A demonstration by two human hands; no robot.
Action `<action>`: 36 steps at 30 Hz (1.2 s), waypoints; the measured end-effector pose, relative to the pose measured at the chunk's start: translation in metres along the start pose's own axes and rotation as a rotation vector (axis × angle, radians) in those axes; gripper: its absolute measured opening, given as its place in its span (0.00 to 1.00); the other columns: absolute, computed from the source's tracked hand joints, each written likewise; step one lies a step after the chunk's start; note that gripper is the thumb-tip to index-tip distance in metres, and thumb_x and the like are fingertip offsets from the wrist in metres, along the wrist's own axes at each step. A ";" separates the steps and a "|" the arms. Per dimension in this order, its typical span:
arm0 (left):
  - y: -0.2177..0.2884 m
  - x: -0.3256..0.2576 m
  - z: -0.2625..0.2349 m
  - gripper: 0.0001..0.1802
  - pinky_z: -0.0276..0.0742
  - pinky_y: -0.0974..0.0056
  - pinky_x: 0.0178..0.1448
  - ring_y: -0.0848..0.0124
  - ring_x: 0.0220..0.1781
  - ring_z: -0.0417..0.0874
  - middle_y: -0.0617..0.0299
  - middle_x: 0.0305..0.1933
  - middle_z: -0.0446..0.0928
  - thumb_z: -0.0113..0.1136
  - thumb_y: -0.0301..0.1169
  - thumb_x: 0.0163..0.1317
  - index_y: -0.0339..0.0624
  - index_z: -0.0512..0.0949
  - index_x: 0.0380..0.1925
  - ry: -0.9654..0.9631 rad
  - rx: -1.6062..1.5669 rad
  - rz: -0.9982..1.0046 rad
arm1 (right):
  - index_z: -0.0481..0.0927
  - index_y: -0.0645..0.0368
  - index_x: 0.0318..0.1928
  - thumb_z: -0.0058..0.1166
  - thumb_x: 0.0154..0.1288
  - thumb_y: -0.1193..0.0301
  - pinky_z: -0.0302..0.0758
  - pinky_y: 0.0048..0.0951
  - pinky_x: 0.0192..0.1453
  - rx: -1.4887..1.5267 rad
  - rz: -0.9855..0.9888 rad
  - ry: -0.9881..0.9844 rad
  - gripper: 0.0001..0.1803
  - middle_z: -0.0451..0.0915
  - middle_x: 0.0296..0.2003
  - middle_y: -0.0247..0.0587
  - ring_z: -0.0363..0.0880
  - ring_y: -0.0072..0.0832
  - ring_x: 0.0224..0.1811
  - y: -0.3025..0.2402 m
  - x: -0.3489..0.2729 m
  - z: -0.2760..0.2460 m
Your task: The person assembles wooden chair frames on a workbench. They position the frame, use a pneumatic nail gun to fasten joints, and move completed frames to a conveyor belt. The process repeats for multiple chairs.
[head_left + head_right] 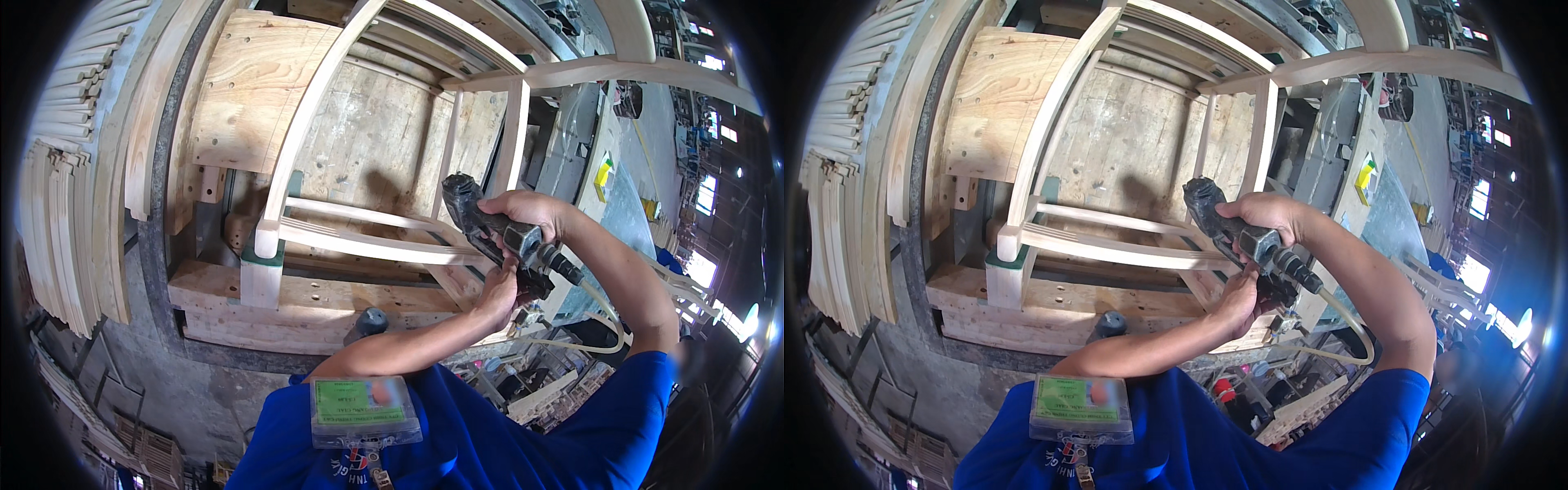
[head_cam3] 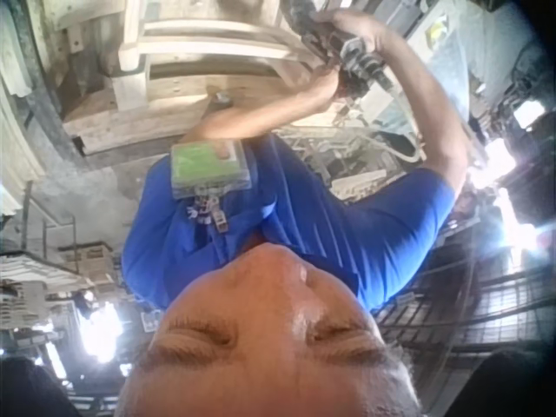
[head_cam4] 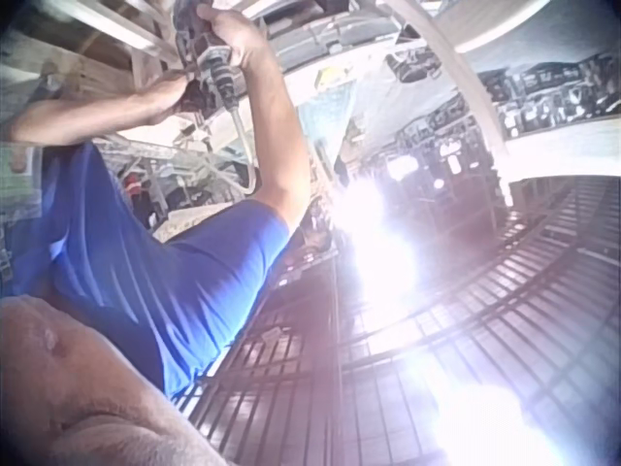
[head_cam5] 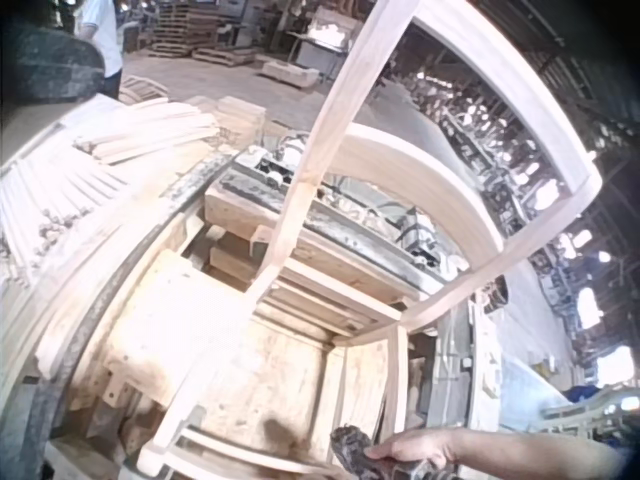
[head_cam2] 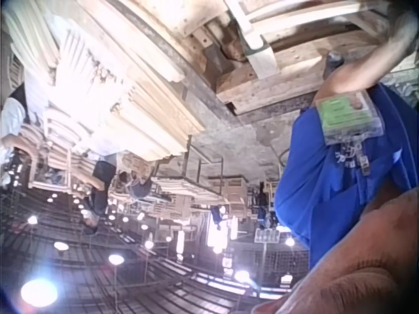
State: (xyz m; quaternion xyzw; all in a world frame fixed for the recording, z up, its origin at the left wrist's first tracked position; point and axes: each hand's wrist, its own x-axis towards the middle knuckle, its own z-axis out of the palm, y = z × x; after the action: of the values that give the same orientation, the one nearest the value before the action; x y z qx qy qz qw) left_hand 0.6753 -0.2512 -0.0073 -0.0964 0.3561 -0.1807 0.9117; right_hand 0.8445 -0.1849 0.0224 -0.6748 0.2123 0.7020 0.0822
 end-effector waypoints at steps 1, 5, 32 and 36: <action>0.001 -0.002 0.001 0.23 0.88 0.57 0.53 0.67 0.48 0.87 0.58 0.50 0.82 0.38 0.49 0.84 0.43 0.72 0.59 0.004 -0.001 -0.003 | 0.75 0.70 0.50 0.46 0.82 0.54 0.83 0.39 0.24 -0.017 0.014 -0.007 0.25 0.81 0.28 0.47 0.83 0.35 0.21 -0.002 0.001 0.002; 0.005 -0.005 0.000 0.23 0.88 0.57 0.54 0.67 0.48 0.87 0.57 0.50 0.82 0.36 0.48 0.85 0.42 0.71 0.59 -0.044 -0.030 -0.014 | 0.75 0.69 0.50 0.44 0.83 0.55 0.84 0.39 0.23 -0.054 0.070 -0.018 0.24 0.80 0.29 0.45 0.82 0.34 0.21 -0.008 -0.002 0.010; 0.234 0.058 0.013 0.19 0.86 0.52 0.57 0.64 0.51 0.87 0.60 0.52 0.85 0.65 0.45 0.71 0.47 0.79 0.54 0.066 -0.042 0.581 | 0.62 0.81 0.70 0.56 0.69 0.68 0.79 0.40 0.64 -1.475 -0.588 0.860 0.37 0.74 0.61 0.70 0.80 0.50 0.62 -0.071 -0.027 0.017; 0.252 0.089 0.026 0.18 0.86 0.53 0.56 0.64 0.52 0.87 0.61 0.52 0.85 0.64 0.44 0.72 0.46 0.80 0.53 0.144 0.002 0.558 | 0.67 0.80 0.68 0.60 0.65 0.70 0.79 0.39 0.65 -1.322 -0.582 0.850 0.35 0.74 0.63 0.67 0.77 0.49 0.65 -0.090 -0.009 0.000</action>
State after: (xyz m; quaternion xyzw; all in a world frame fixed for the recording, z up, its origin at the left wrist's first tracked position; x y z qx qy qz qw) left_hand 0.8193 -0.0541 -0.1198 0.0191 0.4326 0.0705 0.8986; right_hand 0.8819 -0.1027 0.0146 -0.8191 -0.4126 0.3187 -0.2395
